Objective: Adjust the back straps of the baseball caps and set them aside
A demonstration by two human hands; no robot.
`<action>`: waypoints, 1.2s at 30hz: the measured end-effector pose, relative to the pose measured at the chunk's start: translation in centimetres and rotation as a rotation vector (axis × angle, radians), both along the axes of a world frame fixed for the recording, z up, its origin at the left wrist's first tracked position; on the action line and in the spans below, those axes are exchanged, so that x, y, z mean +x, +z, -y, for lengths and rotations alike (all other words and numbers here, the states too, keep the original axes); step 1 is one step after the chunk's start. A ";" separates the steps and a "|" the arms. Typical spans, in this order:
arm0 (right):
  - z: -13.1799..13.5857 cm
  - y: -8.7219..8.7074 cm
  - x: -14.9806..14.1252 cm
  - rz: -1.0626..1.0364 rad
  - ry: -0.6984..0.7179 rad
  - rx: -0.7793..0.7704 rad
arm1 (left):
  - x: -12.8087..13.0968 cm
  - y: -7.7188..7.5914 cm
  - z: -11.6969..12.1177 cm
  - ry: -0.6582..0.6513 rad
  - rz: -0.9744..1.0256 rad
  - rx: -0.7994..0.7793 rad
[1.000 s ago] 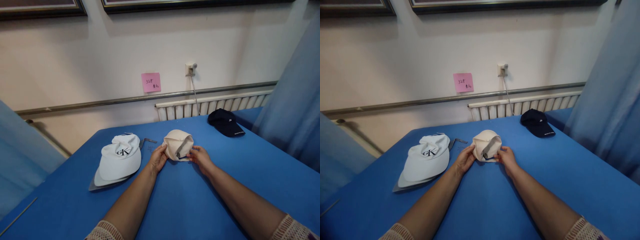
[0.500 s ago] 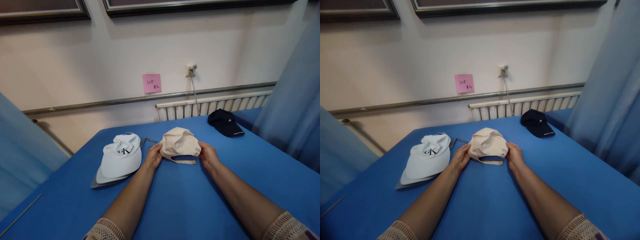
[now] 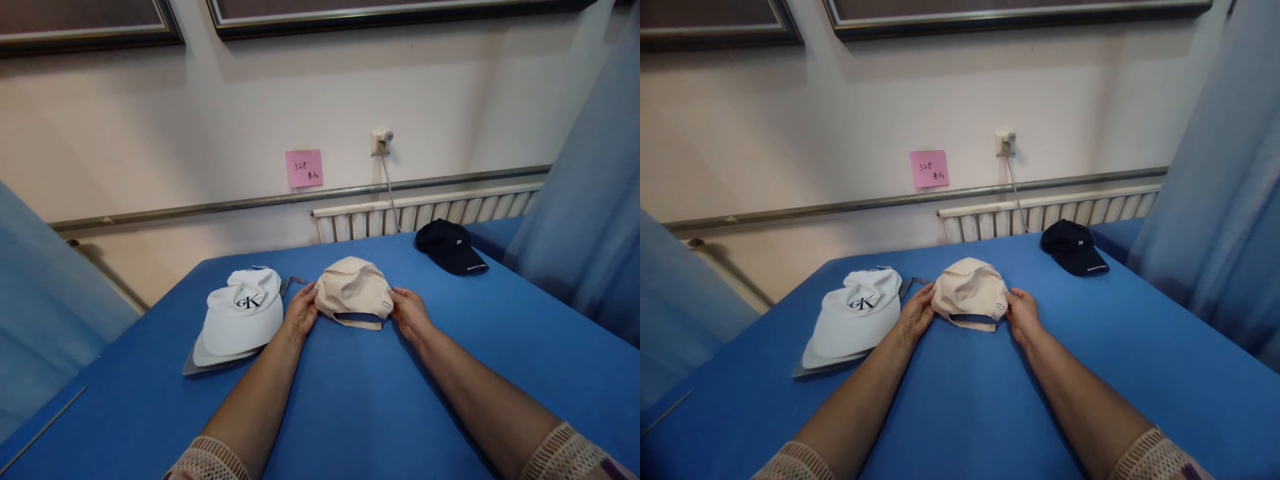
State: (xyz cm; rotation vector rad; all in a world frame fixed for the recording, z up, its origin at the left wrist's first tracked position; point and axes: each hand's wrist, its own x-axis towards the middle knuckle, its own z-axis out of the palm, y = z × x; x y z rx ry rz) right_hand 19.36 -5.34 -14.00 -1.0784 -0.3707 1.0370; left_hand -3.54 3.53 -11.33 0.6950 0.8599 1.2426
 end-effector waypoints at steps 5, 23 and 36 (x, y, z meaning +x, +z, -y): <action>-0.5 -0.9 0.4 0.456 -0.076 -0.093 | 0.3 -0.2 -0.1 0.114 -0.153 0.037; 0.5 -0.6 -0.1 0.923 0.408 0.152 | 0.9 2.5 9.2 -0.149 -0.779 0.724; 1.0 -0.5 1.3 1.023 0.547 0.147 | 1.3 2.0 10.3 -0.487 -1.304 1.061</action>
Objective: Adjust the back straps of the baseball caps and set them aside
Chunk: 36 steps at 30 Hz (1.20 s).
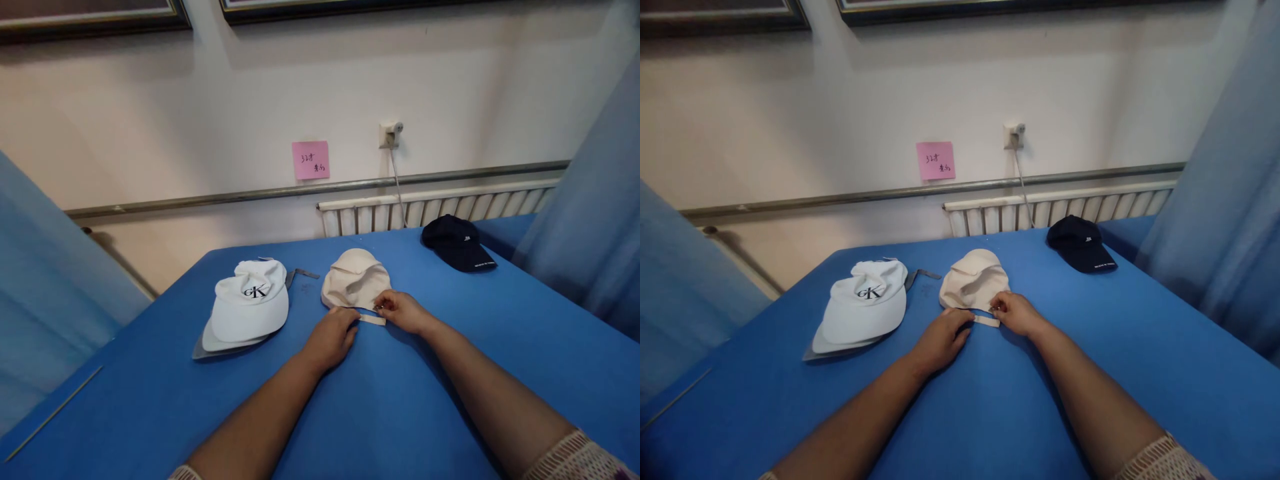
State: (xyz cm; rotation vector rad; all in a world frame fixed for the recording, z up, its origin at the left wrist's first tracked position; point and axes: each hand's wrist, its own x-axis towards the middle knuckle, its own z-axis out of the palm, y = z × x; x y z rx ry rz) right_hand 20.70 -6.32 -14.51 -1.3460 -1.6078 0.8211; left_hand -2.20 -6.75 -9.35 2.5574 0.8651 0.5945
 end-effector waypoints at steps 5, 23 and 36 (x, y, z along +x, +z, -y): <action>0.2 0.1 0.1 0.062 0.019 -0.019 | 1.1 0.8 2.9 -0.208 -0.142 0.012; 0.7 0.8 0.3 0.297 0.092 0.059 | 0.6 -0.5 -0.4 0.046 -0.112 0.022; 1.3 1.9 -0.7 0.382 0.066 -0.033 | 1.5 0.4 0.2 0.016 -0.336 0.165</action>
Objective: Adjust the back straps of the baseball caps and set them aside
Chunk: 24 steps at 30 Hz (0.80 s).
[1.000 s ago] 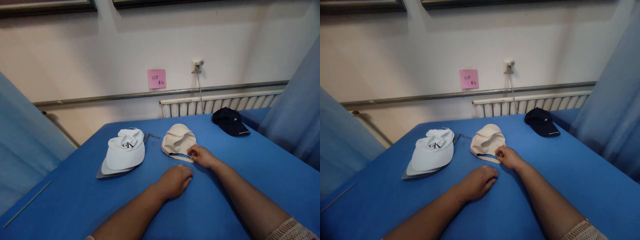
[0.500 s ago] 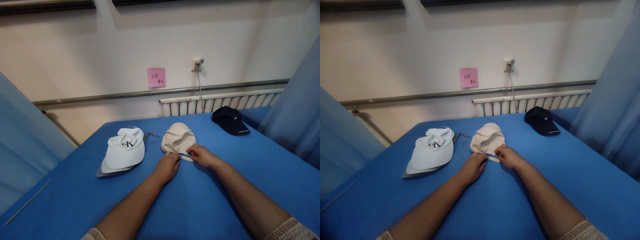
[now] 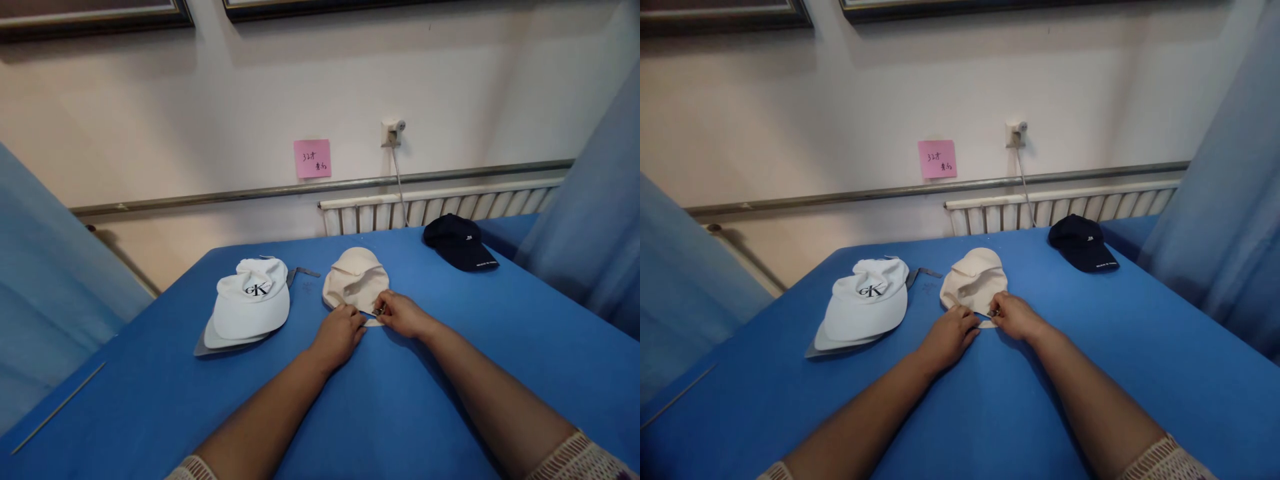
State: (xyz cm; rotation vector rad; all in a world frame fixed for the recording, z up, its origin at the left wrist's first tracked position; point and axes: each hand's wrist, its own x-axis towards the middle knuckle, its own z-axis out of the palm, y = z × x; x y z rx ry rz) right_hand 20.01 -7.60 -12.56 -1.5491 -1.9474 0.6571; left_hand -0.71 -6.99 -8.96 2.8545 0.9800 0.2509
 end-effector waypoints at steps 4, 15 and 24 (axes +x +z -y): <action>0.0 -0.2 0.1 0.017 0.050 0.018 | 0.1 0.1 0.2 -0.013 -0.011 0.058; 0.1 0.0 0.0 0.080 0.072 0.079 | 0.0 -0.4 0.2 0.001 0.045 0.057; 0.3 0.1 -0.1 0.075 0.062 0.072 | -0.2 -0.3 0.5 -0.018 0.118 -0.043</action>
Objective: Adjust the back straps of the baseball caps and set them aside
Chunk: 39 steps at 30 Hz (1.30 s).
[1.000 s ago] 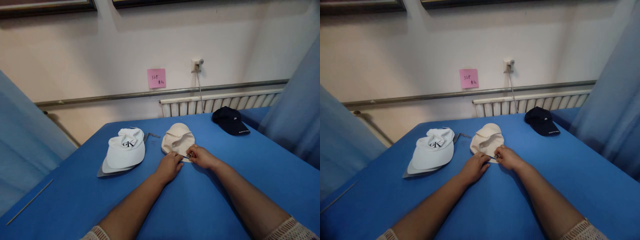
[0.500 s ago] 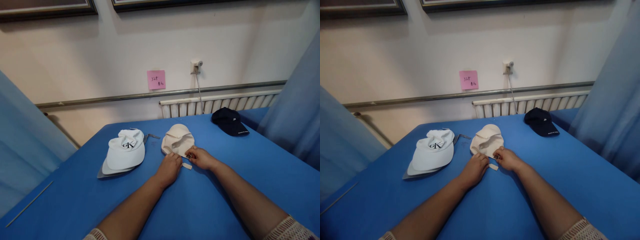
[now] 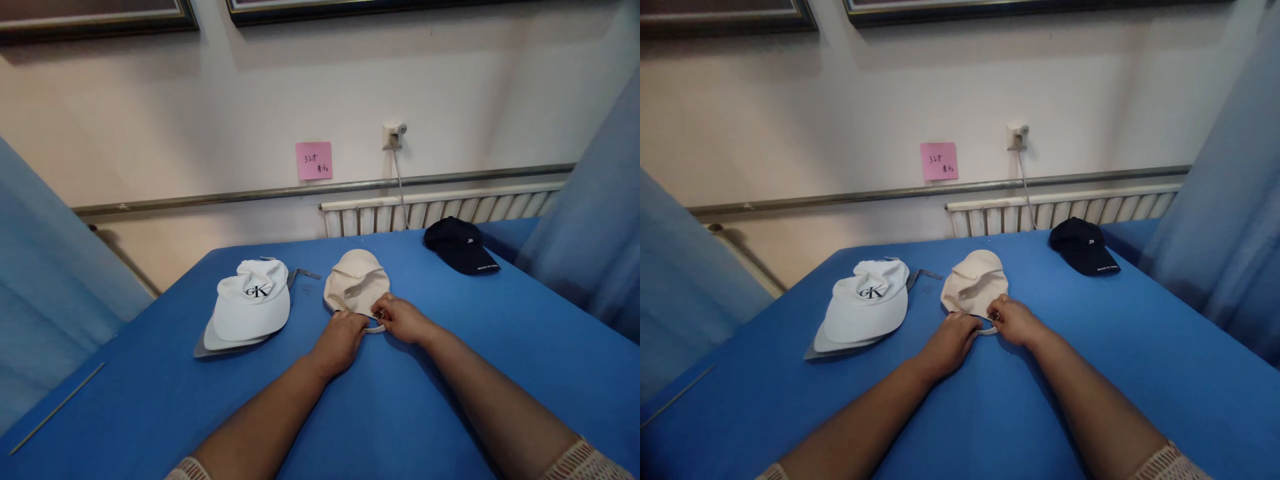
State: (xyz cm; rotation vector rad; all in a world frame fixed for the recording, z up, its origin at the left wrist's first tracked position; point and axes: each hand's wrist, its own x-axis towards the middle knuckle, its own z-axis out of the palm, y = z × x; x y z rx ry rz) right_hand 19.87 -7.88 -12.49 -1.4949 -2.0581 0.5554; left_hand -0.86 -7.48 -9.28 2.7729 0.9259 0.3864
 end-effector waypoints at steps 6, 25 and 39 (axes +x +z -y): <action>0.2 0.3 0.0 0.025 0.041 -0.008 | -0.1 -0.3 0.0 -0.031 0.013 -0.030; 0.3 0.7 -0.4 0.047 -0.003 0.032 | -0.3 -0.9 -0.6 -0.029 0.155 -0.174; 0.2 0.7 -0.6 0.008 -0.041 0.072 | -0.1 -0.5 -0.3 -0.013 0.162 -0.181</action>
